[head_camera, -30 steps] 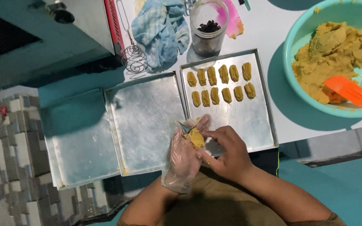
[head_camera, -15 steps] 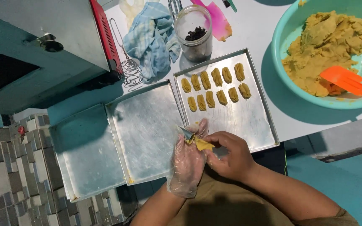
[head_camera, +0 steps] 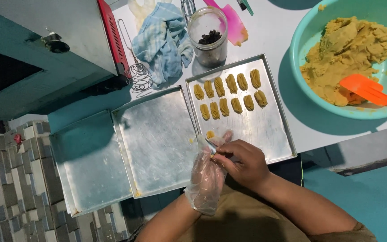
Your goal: The person fills a piping bag with yellow dough from a bowl and pipes small, ridged shapes onto a metal baking tray. They repeatedly scoop dough, load the bag, and pipe rows of uniform pieces onto the tray.
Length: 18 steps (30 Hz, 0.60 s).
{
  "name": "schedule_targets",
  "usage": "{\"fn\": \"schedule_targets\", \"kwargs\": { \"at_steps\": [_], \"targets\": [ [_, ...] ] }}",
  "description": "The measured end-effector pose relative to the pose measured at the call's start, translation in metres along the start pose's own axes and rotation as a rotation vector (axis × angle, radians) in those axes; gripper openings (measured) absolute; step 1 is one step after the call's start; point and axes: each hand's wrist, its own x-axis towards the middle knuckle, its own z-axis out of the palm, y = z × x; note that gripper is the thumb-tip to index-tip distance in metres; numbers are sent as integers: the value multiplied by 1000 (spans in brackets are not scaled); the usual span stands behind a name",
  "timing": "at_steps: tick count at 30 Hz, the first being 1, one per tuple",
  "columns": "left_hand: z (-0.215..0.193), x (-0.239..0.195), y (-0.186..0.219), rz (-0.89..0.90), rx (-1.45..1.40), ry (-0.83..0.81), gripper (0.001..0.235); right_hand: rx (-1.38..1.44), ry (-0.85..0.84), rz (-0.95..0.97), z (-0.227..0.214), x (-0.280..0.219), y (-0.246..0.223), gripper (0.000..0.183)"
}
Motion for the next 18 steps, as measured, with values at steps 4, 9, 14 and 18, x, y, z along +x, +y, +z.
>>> {"fn": "schedule_targets", "kwargs": {
  "at_steps": [4,9,14,18],
  "targets": [
    [13,-3,5,-68,40,104,64,16,-4,60,0,-4,5,25],
    [25,-1,17,-119,182,-57,46,254,-42,85,-7,-5,4,26],
    [31,4,20,-214,297,204,59,423,-146,54,-11,4,-13,28],
    [29,8,14,-218,205,256,66,441,-124,37,-9,7,-7,20]
  ]
}}
